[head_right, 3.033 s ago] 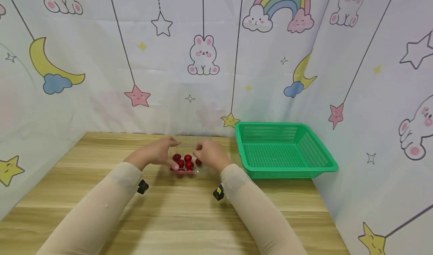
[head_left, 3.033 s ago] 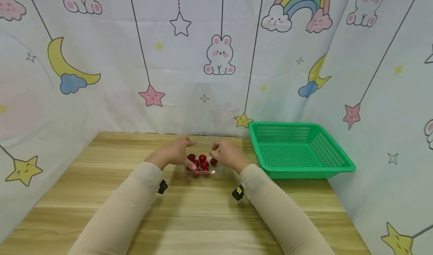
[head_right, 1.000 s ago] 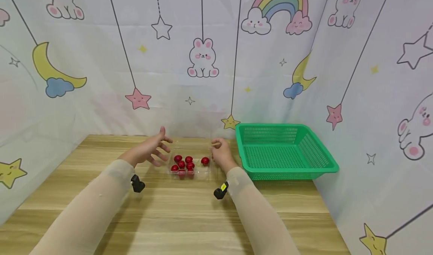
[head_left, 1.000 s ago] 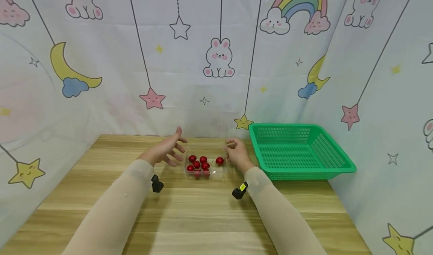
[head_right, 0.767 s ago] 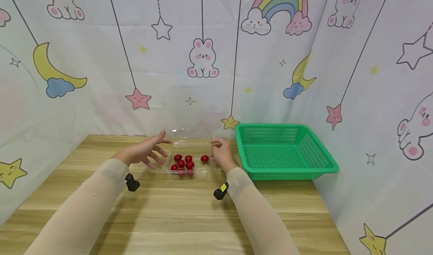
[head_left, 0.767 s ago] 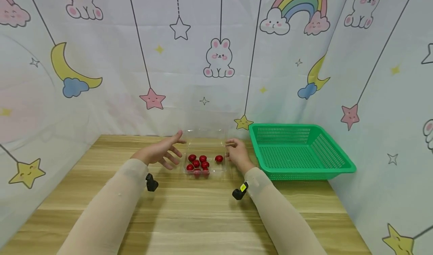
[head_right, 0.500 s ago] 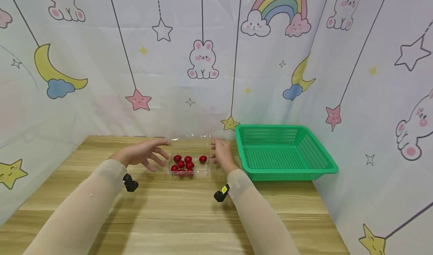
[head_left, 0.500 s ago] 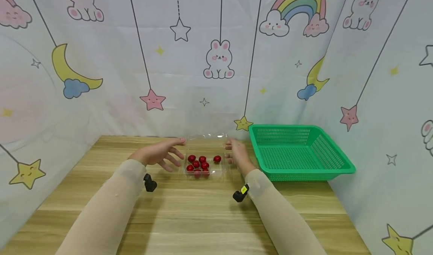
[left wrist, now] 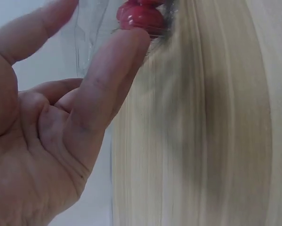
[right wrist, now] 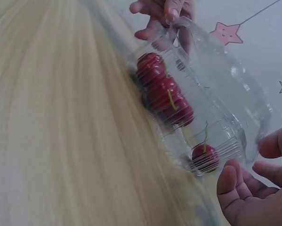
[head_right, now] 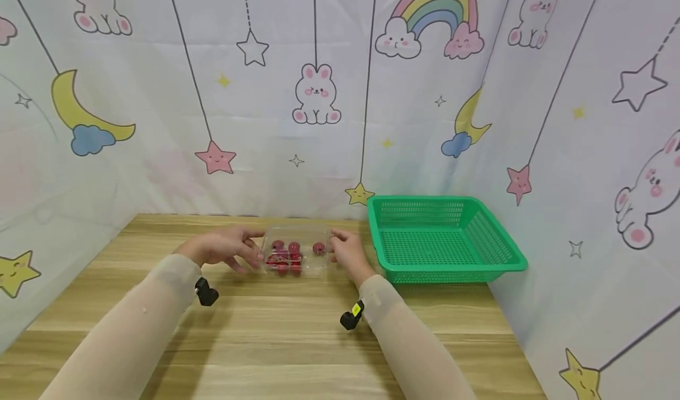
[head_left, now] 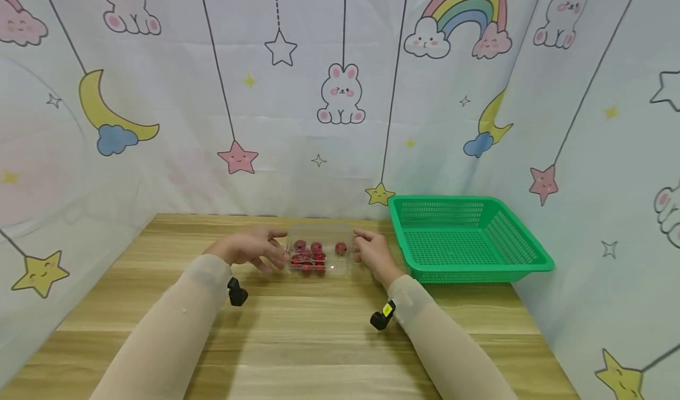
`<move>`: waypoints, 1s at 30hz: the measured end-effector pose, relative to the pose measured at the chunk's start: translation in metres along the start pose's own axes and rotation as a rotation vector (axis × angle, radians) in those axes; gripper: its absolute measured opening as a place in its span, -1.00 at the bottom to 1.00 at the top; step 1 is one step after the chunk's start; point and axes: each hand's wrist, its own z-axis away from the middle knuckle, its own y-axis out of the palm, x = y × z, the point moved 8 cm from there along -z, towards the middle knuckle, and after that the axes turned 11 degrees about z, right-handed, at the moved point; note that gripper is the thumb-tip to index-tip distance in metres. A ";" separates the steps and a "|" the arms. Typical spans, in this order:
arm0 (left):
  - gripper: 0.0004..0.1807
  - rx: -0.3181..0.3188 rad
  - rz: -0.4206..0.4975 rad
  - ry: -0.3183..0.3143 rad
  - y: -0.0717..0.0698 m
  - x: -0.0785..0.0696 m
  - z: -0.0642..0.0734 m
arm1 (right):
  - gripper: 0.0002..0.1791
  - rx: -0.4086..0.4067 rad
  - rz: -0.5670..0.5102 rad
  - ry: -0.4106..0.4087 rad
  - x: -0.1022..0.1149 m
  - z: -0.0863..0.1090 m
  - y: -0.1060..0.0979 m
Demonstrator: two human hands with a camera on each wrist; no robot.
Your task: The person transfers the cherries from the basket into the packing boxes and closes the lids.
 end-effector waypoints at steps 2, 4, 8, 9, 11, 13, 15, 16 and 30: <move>0.15 -0.005 -0.002 -0.012 0.001 0.003 -0.001 | -0.43 -0.001 0.035 -0.014 -0.001 0.002 0.001; 0.18 -0.002 0.003 -0.021 0.003 0.004 -0.002 | -0.40 0.009 0.059 -0.026 -0.001 0.004 0.003; 0.20 0.010 0.035 -0.046 0.006 0.007 -0.005 | -0.26 0.087 0.055 -0.008 0.000 0.010 0.007; 0.20 0.009 0.041 -0.050 0.007 0.007 -0.005 | -0.23 0.112 0.052 0.001 0.000 0.012 0.008; 0.20 0.002 0.046 -0.058 0.007 0.007 -0.006 | -0.16 0.160 0.053 0.025 0.002 0.015 0.009; 0.19 -0.012 0.045 -0.064 0.007 0.007 -0.006 | -0.11 0.200 0.074 0.042 0.003 0.017 0.009; 0.19 -0.027 0.044 -0.069 0.007 0.007 -0.007 | -0.05 0.234 0.094 0.058 0.003 0.018 0.010; 0.18 -0.033 0.041 -0.069 0.007 0.007 -0.007 | -0.02 0.251 0.104 0.063 0.003 0.019 0.010; 0.11 -0.072 0.014 -0.090 0.011 0.004 -0.007 | 0.14 0.342 0.122 0.078 0.004 0.022 0.015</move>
